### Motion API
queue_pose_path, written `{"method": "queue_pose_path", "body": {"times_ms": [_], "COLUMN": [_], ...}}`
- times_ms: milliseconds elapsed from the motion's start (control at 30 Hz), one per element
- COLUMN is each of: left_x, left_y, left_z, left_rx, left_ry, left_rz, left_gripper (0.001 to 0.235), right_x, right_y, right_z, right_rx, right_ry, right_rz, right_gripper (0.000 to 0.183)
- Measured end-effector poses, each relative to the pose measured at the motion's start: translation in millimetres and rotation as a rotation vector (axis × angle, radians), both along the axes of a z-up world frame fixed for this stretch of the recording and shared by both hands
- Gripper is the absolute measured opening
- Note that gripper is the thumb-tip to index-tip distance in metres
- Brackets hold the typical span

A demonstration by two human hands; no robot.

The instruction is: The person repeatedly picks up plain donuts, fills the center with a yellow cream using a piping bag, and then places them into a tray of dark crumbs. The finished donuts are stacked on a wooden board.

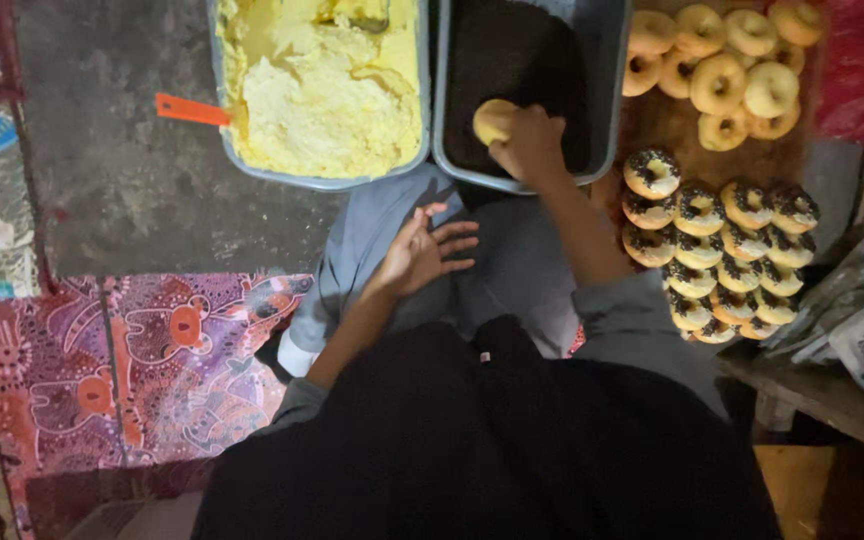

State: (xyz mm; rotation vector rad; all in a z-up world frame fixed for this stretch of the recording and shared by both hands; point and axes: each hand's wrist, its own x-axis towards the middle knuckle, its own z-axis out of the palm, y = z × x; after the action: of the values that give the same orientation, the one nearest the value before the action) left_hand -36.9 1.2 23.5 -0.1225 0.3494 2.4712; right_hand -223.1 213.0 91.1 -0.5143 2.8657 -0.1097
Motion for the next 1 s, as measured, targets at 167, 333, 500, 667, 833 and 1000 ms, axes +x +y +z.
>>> {"method": "queue_pose_path", "body": {"times_ms": [167, 333, 500, 667, 833, 1000], "left_x": [3.2, -1.7, -8.3, -14.2, -13.2, -13.4], "left_y": [-2.0, -5.1, -2.4, 2.6, 4.0, 2.9], "left_z": [10.3, 15.1, 28.9, 40.0, 37.2, 40.6], "left_rx": [-0.032, -0.034, -0.170, -0.249, -0.213, -0.262], "left_ry": [-0.009, 0.017, -0.003, -0.031, -0.016, -0.009], "left_rz": [0.006, -0.008, -0.002, 0.007, 0.020, 0.020], "left_gripper": [0.047, 0.050, 0.053, 0.056, 0.055, 0.057], "right_x": [21.5, 77.5, 80.3, 40.3, 21.0, 33.9], "right_y": [82.9, 226.3, 352.8, 386.9, 386.9, 398.3], "right_z": [-0.1, -41.4, -65.8, -103.0, -119.7, -113.3], "right_rx": [-1.811, -1.761, -2.095, -1.656, -0.934, -0.192], "right_ry": [-0.631, -0.170, 0.108, 0.217, 0.118, 0.284], "right_rz": [-0.717, -0.517, -1.216, -1.286, -1.348, -1.243], "right_gripper": [0.042, 0.023, 0.030, 0.031, 0.011, 0.019]}}
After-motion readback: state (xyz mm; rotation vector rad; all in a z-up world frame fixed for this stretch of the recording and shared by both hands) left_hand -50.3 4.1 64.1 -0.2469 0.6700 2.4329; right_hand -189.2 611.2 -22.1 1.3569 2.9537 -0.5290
